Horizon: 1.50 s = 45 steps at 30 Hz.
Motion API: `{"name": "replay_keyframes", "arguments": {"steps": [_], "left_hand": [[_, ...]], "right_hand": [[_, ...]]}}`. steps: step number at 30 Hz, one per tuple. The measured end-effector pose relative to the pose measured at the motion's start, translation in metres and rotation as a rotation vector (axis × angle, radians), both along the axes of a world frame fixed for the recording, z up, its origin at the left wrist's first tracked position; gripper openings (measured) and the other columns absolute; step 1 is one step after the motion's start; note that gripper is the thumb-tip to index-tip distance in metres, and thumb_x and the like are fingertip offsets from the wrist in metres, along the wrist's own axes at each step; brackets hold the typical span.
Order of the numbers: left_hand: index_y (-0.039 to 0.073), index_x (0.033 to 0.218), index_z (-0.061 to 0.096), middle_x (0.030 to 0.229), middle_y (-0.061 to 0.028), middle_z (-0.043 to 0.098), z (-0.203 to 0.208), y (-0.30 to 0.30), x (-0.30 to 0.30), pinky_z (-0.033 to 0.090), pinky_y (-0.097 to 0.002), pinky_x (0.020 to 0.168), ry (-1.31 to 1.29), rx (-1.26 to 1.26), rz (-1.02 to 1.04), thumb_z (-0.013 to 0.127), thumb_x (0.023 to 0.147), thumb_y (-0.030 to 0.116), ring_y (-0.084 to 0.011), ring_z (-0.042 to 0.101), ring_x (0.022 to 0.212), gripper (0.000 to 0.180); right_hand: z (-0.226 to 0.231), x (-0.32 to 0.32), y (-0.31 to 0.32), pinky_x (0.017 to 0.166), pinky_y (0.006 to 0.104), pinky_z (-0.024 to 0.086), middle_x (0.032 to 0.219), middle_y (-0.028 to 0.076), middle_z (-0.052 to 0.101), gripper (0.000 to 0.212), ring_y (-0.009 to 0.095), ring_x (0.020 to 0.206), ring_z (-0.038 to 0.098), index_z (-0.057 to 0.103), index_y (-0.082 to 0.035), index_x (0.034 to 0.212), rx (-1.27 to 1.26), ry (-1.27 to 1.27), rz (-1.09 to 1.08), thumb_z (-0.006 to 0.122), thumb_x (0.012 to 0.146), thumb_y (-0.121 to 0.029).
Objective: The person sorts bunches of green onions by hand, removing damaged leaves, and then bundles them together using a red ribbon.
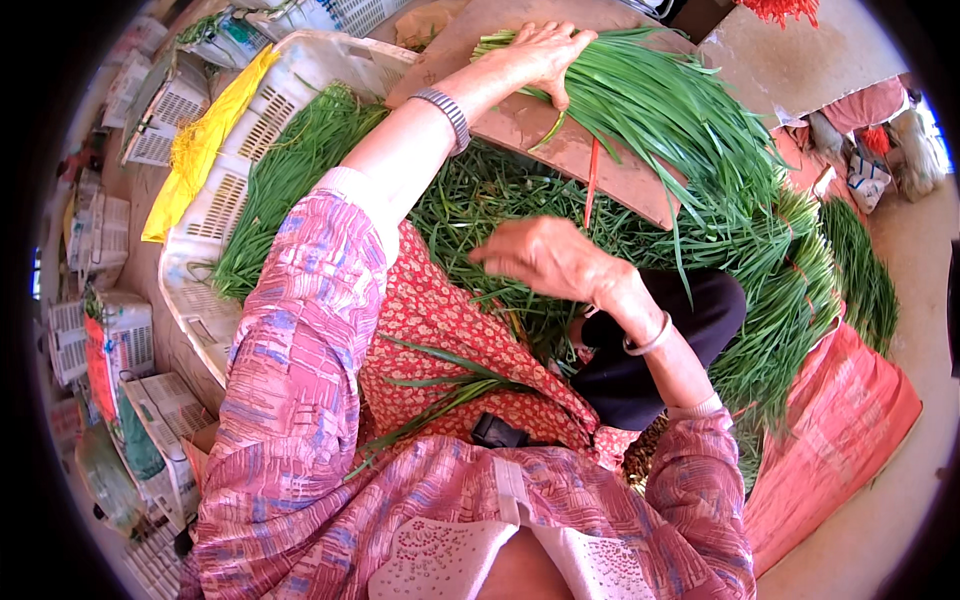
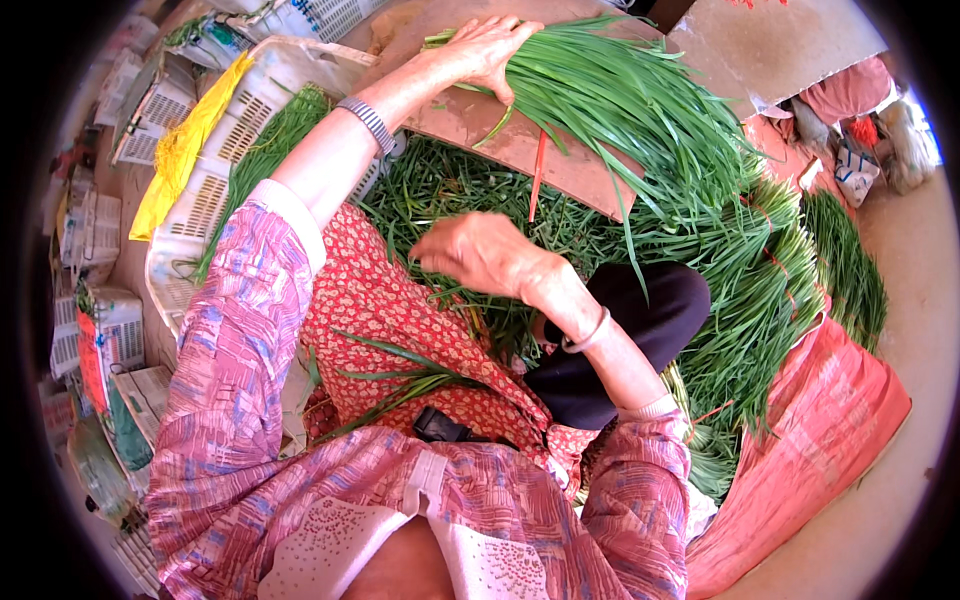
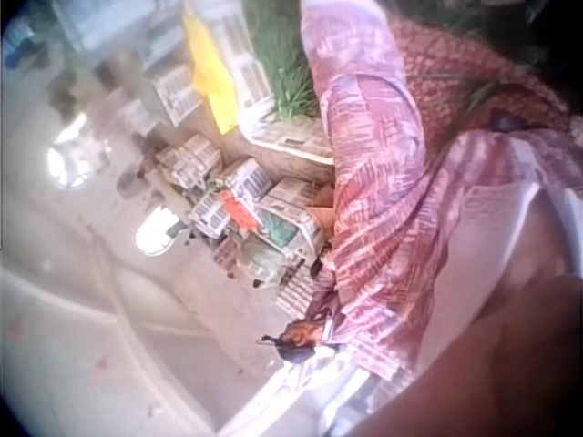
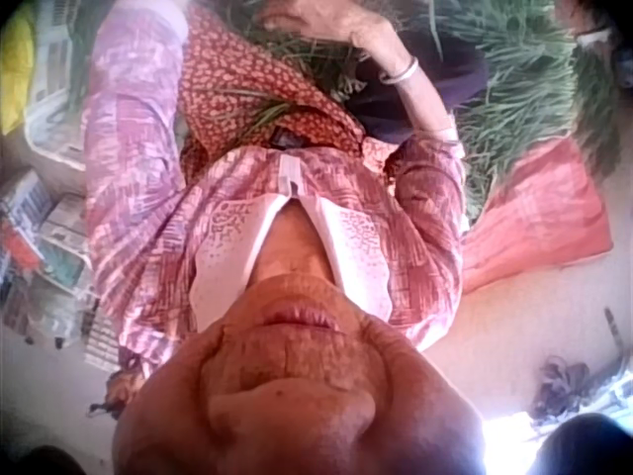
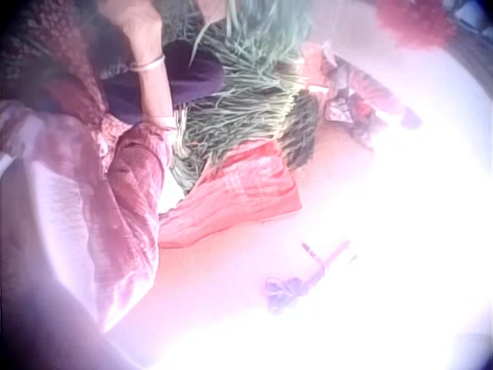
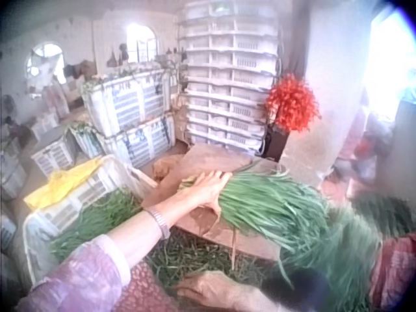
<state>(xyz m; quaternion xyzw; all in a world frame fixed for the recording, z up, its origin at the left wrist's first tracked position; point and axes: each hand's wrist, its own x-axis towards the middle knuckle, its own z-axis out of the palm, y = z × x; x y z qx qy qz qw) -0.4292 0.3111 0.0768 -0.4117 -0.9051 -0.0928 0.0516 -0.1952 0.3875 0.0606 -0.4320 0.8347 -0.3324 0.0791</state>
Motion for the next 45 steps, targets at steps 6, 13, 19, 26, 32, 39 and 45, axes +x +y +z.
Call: {"name": "replay_keyframes", "arguments": {"steps": [6,13,19,26,32,39,45], "left_hand": [[0.014,0.147,0.032,0.133,-0.0161,0.047,0.001,0.009,-0.003,0.039,-0.0536,0.102,0.026,0.019,-0.015,0.091,0.046,0.030,-0.0335,0.045,0.128,0.119],[0.015,0.147,0.031,0.136,-0.0157,0.046,0.009,0.008,-0.001,0.040,-0.0526,0.104,-0.011,-0.028,0.014,0.088,0.049,0.029,-0.0357,0.045,0.128,0.114],[0.016,0.147,0.030,0.137,-0.0148,0.045,0.013,0.009,0.000,0.040,-0.0514,0.105,-0.038,-0.079,0.044,0.089,0.049,0.030,-0.0344,0.044,0.130,0.115],[0.015,0.147,0.031,0.135,-0.0147,0.047,0.005,0.008,-0.003,0.042,-0.0509,0.103,0.017,-0.074,0.043,0.089,0.049,0.030,-0.0341,0.046,0.127,0.116],[0.014,0.146,0.033,0.133,-0.0159,0.048,0.000,0.007,-0.003,0.043,-0.0509,0.102,0.034,-0.015,-0.009,0.088,0.050,0.029,-0.0360,0.047,0.125,0.112],[0.011,0.144,0.033,0.131,-0.0177,0.048,0.008,0.007,-0.003,0.040,-0.0507,0.103,0.030,0.042,-0.044,0.088,0.047,0.027,-0.0377,0.046,0.125,0.113],[0.011,0.144,0.032,0.130,-0.0176,0.048,0.012,0.006,-0.001,0.038,-0.0515,0.104,-0.021,0.025,-0.009,0.089,0.047,0.029,-0.0368,0.046,0.125,0.115]], "right_hand": [[0.003,-0.008,0.061,0.057,0.0415,0.054,0.082,0.007,0.059,0.020,0.031,0.069,0.065,0.066,-0.016,0.104,0.107,0.258,-0.636,0.065,0.084,-0.013],[-0.015,-0.070,0.045,0.067,0.0426,0.053,0.098,0.006,0.058,0.022,0.031,0.087,0.063,0.064,-0.015,0.100,0.140,0.443,-0.645,0.073,0.079,-0.018],[-0.021,-0.076,0.034,0.069,0.0420,0.054,0.088,0.009,0.060,0.012,0.031,0.086,0.064,0.061,-0.013,0.092,0.181,0.376,-0.652,0.068,0.083,-0.015],[0.006,0.032,-0.007,0.084,0.0384,0.053,0.107,0.011,0.067,0.026,0.031,0.097,0.065,0.064,-0.006,0.110,-0.186,-0.311,0.042,0.064,0.092,-0.025],[0.020,0.030,0.050,0.058,0.0402,0.054,0.083,0.004,0.063,0.013,0.028,0.067,0.066,0.065,-0.013,0.099,0.110,0.214,-0.591,0.066,0.086,-0.018],[-0.009,-0.004,0.085,0.060,0.0390,0.054,0.093,0.005,0.053,0.027,0.025,0.086,0.062,0.066,-0.018,0.102,0.307,0.448,-0.628,0.063,0.077,-0.009],[-0.021,-0.032,0.066,0.060,0.0385,0.054,0.085,0.007,0.053,0.012,0.026,0.085,0.062,0.062,-0.012,0.090,0.197,0.502,-0.553,0.059,0.079,-0.010]]}}
